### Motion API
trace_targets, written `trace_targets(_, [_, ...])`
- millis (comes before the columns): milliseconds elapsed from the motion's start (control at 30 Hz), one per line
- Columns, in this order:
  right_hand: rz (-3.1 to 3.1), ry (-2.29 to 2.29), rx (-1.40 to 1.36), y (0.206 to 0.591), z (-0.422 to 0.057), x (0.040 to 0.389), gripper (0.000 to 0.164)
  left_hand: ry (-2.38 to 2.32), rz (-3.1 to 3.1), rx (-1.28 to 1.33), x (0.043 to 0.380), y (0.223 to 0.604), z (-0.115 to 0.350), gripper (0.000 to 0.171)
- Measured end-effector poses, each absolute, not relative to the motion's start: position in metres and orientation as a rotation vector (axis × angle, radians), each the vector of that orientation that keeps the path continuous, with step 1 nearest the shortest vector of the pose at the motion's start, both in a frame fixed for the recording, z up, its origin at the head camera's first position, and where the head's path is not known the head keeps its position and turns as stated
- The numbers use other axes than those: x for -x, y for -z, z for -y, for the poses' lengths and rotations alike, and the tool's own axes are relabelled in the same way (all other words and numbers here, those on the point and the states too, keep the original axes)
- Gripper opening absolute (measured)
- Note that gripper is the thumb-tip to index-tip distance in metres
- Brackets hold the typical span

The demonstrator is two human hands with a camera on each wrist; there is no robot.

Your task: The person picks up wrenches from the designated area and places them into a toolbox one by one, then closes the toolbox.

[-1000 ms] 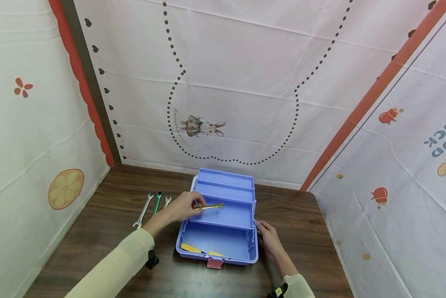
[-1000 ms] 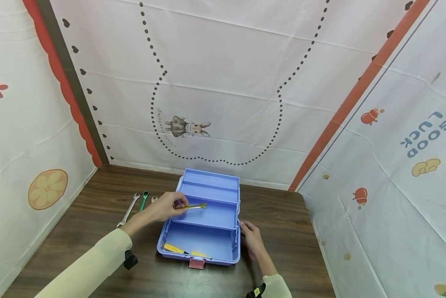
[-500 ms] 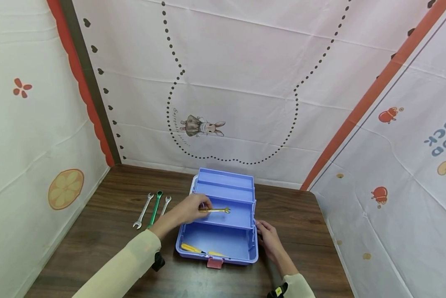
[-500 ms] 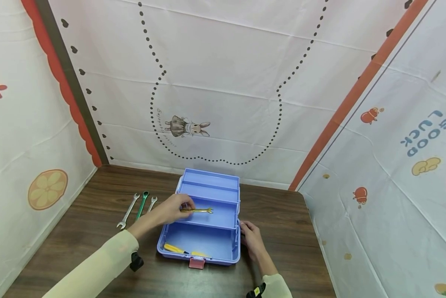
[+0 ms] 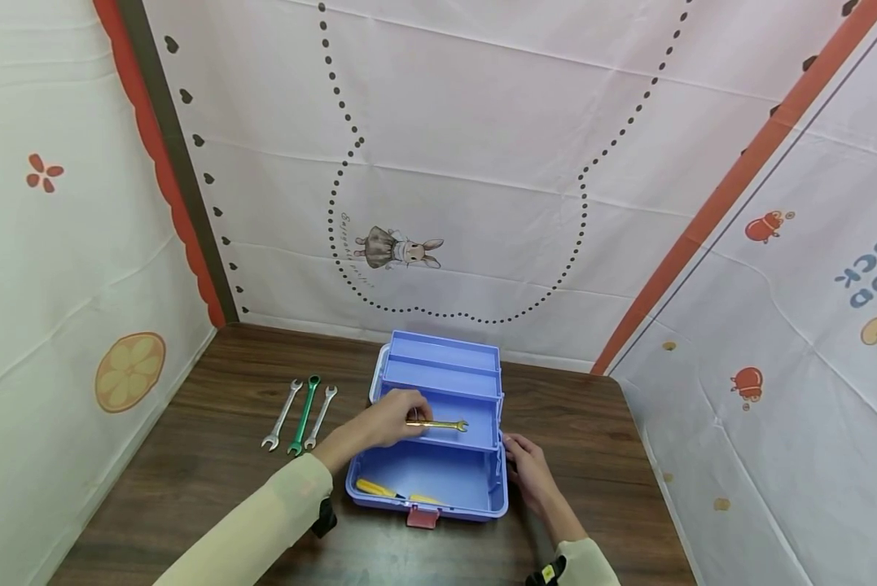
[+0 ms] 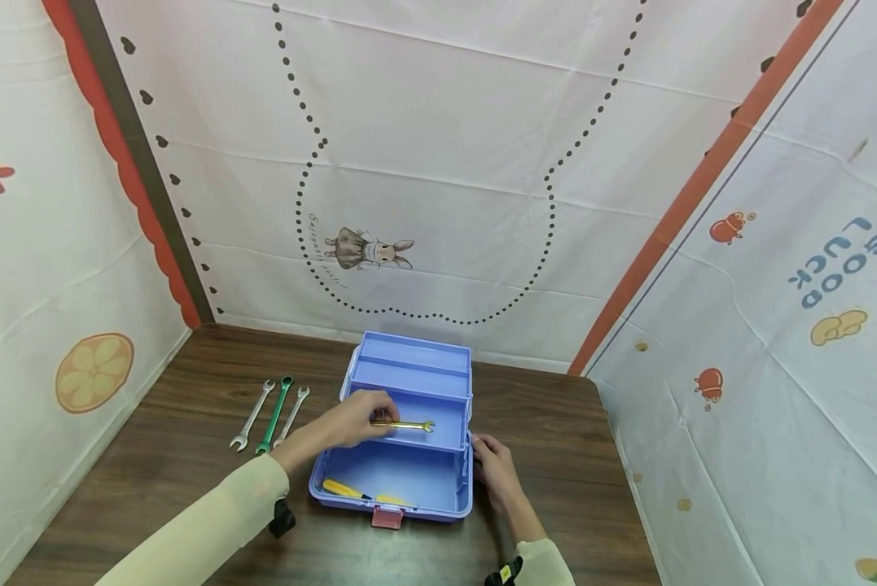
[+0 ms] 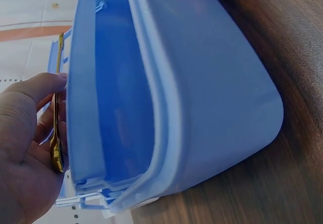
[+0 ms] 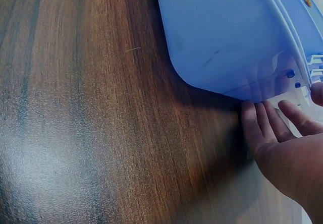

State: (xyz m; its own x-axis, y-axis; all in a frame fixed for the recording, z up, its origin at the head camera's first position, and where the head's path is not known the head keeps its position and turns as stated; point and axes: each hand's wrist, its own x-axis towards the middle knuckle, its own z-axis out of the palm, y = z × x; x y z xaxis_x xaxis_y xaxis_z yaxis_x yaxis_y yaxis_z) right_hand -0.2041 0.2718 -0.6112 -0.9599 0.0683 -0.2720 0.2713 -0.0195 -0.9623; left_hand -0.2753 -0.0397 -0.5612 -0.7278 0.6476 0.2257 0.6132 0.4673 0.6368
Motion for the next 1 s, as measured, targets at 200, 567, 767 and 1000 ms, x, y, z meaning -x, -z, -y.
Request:
trace_targets(200, [-2.082,2.124,-0.365,0.6108,-0.2711,0.205,0.036,-1.072,-2.661,-1.096,0.2755,0.5655,0.0358,0.008])
trace_targets(567, [-2.083,2.122,-0.381,0.6077,-0.2693,0.2027,0.034,-1.069,-2.606,-1.099,0.2777,0.5648,0.035,0.007])
trace_targets(767, [-2.097,2.112,-0.391,0.6112,-0.2703,0.2038,0.034,-1.045,-2.605,-1.097,0.2793,0.5662,0.0342,0.005])
trace_targets(1000, [-2.106,2.11,-0.405,0.6122,-0.2703,0.204,0.034,-1.038,-2.599,-1.081,0.2815,0.5693,0.0335,0.004])
